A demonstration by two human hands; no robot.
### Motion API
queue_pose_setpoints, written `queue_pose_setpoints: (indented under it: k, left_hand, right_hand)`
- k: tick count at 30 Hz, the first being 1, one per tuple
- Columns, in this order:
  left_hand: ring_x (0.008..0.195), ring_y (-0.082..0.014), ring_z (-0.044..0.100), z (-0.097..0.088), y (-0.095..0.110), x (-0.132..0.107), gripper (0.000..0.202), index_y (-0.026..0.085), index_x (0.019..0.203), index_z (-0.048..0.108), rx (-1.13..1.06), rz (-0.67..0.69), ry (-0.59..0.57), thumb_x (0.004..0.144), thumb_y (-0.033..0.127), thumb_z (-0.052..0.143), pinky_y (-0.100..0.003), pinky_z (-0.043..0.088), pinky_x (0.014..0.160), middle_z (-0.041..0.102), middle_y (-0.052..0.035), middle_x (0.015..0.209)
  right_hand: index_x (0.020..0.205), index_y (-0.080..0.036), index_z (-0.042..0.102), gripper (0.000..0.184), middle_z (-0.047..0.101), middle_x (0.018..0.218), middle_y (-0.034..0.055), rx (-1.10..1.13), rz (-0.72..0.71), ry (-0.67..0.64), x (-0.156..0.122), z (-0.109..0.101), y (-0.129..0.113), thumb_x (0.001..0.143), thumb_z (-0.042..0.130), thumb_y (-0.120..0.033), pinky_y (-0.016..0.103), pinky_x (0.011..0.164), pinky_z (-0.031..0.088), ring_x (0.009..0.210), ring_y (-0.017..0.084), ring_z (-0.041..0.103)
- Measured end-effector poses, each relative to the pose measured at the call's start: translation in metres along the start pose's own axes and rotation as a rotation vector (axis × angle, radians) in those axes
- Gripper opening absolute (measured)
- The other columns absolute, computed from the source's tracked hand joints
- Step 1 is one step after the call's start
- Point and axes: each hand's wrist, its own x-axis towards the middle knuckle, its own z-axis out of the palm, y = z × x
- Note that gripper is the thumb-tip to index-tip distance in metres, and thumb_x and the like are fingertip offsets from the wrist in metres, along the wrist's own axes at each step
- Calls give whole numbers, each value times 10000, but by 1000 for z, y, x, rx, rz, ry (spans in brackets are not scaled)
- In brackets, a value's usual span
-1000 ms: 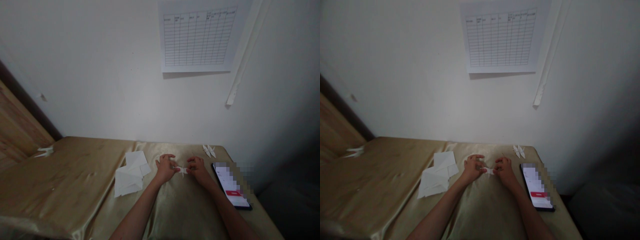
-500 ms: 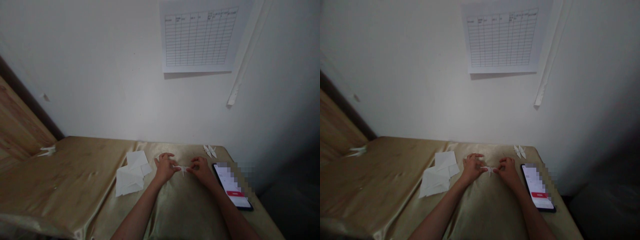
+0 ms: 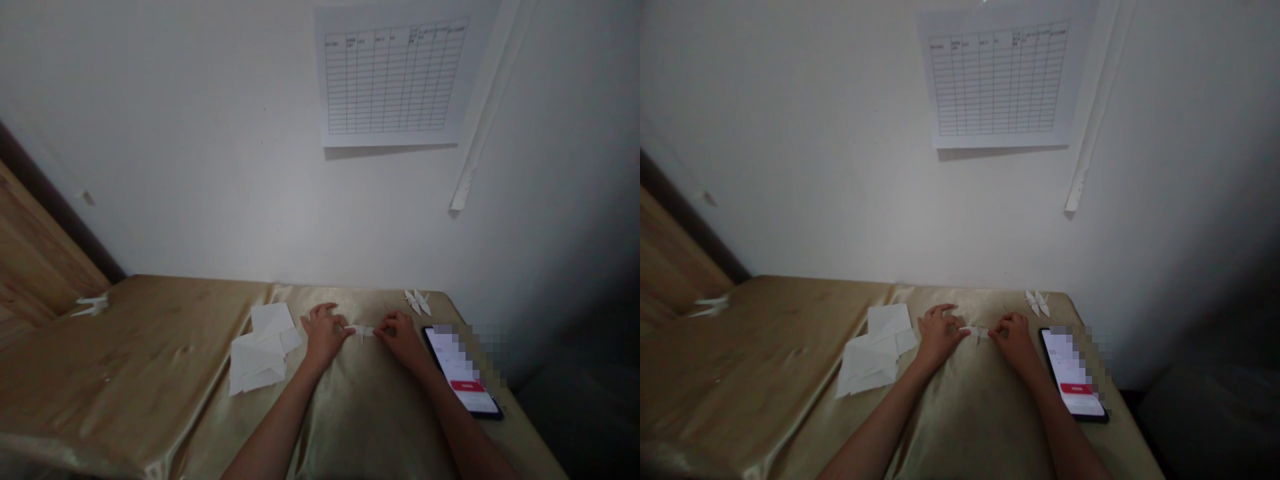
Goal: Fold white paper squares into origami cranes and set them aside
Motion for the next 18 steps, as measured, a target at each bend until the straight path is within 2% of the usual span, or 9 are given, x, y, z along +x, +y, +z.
queue_pose_setpoints:
  k: [5, 8, 10, 13, 15, 18]
  left_hand:
    - [1433, -364, 384, -3, -8, -2, 161, 307, 1007, 786, 179, 7, 84, 896, 405, 723, -783, 152, 1170, 563, -79, 1478]
    - [1463, -419, 336, -10, -21, -1, 256, 239, 1122, 759, 405, -32, 151, 933, 365, 640, -837, 55, 1140, 528, -159, 1516]
    - [1385, -423, 433, -18, -30, 0, 308, 196, 1185, 729, 486, -74, 175, 952, 330, 578, -845, 50, 1131, 600, -194, 1424]
    - [1237, -392, 564, -32, -42, 4, 326, 183, 1183, 720, 518, -157, 167, 962, 305, 513, -802, 126, 1146, 689, -186, 1270]
    - [1223, -393, 581, -40, -49, 6, 356, 181, 1230, 697, 553, -222, 186, 951, 318, 524, -759, 179, 1154, 679, -187, 1291]
    - [1209, -421, 599, -50, -56, 7, 418, 154, 1281, 666, 583, -346, 136, 928, 353, 565, -712, 271, 1117, 666, -207, 1299]
  right_hand:
    - [858, -187, 739, 224, 635, 1059, 147, -54, 86, 167, 9, -4, 6, 904, 551, -300, 468, 1023, 462, 1083, 303, 563]
    - [909, -165, 739, 308, 625, 1096, 180, -126, 143, 264, 10, -9, 8, 928, 493, -349, 475, 1028, 446, 1115, 326, 547]
    - [916, -157, 743, 338, 622, 1107, 196, -168, 171, 295, 9, -11, 8, 931, 479, -368, 475, 1031, 434, 1127, 338, 542]
    - [924, -155, 752, 344, 629, 1110, 195, -209, 190, 297, 8, -14, 6, 922, 489, -377, 462, 1026, 428, 1109, 334, 551]
    - [941, -151, 757, 349, 632, 1120, 192, -243, 200, 291, 7, -16, 5, 922, 491, -374, 453, 1011, 429, 1103, 331, 553]
    - [944, -143, 764, 356, 642, 1121, 199, -317, 228, 287, 7, -20, 6, 924, 483, -360, 449, 997, 419, 1111, 339, 548]
